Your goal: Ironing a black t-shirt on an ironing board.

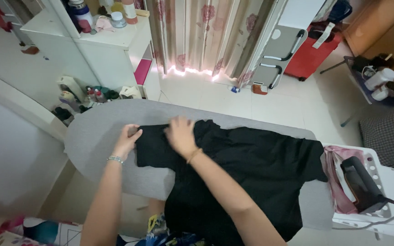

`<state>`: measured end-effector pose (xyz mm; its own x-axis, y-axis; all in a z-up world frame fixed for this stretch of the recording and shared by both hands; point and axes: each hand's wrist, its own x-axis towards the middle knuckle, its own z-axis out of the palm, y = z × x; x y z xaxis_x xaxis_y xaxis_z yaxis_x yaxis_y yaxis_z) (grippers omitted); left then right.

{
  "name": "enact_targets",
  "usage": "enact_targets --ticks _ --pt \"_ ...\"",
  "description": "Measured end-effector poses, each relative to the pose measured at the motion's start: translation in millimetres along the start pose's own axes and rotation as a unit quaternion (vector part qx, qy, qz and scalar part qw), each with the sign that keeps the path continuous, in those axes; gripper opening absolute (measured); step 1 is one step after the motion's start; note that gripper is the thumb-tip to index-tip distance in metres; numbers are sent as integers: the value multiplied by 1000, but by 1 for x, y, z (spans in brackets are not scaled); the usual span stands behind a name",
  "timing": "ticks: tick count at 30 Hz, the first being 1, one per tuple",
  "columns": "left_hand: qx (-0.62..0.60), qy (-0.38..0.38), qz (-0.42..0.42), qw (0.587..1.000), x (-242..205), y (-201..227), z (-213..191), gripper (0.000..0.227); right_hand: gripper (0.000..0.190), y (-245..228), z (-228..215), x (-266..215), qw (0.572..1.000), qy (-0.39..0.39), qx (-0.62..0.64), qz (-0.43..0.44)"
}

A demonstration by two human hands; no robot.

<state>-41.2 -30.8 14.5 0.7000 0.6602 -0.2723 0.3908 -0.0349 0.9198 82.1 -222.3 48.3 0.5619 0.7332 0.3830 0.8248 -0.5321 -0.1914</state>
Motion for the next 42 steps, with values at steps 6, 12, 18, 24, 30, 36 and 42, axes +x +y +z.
enact_targets --ticks 6,12,18,24,30,36,42 --pt "-60 -52 -5 997 2 7 -7 45 50 -100 -7 -60 957 -206 -24 -205" --pt "-88 -93 -11 992 5 20 -11 41 10 -110 33 -60 959 48 -69 -271" --pt "-22 -124 -41 991 -11 59 0 65 15 -113 13 -67 970 -46 -5 -239" --pt "-89 -55 -11 994 17 23 4 54 25 -79 -34 -66 920 22 390 34" --pt "-137 -86 46 986 34 27 11 28 29 -18 -67 -82 869 106 478 68" --pt "-93 -232 94 964 -17 77 39 40 34 36 -55 -129 775 84 574 250" --pt "63 -246 182 950 55 -3 104 27 23 75 -39 -166 773 41 536 338"
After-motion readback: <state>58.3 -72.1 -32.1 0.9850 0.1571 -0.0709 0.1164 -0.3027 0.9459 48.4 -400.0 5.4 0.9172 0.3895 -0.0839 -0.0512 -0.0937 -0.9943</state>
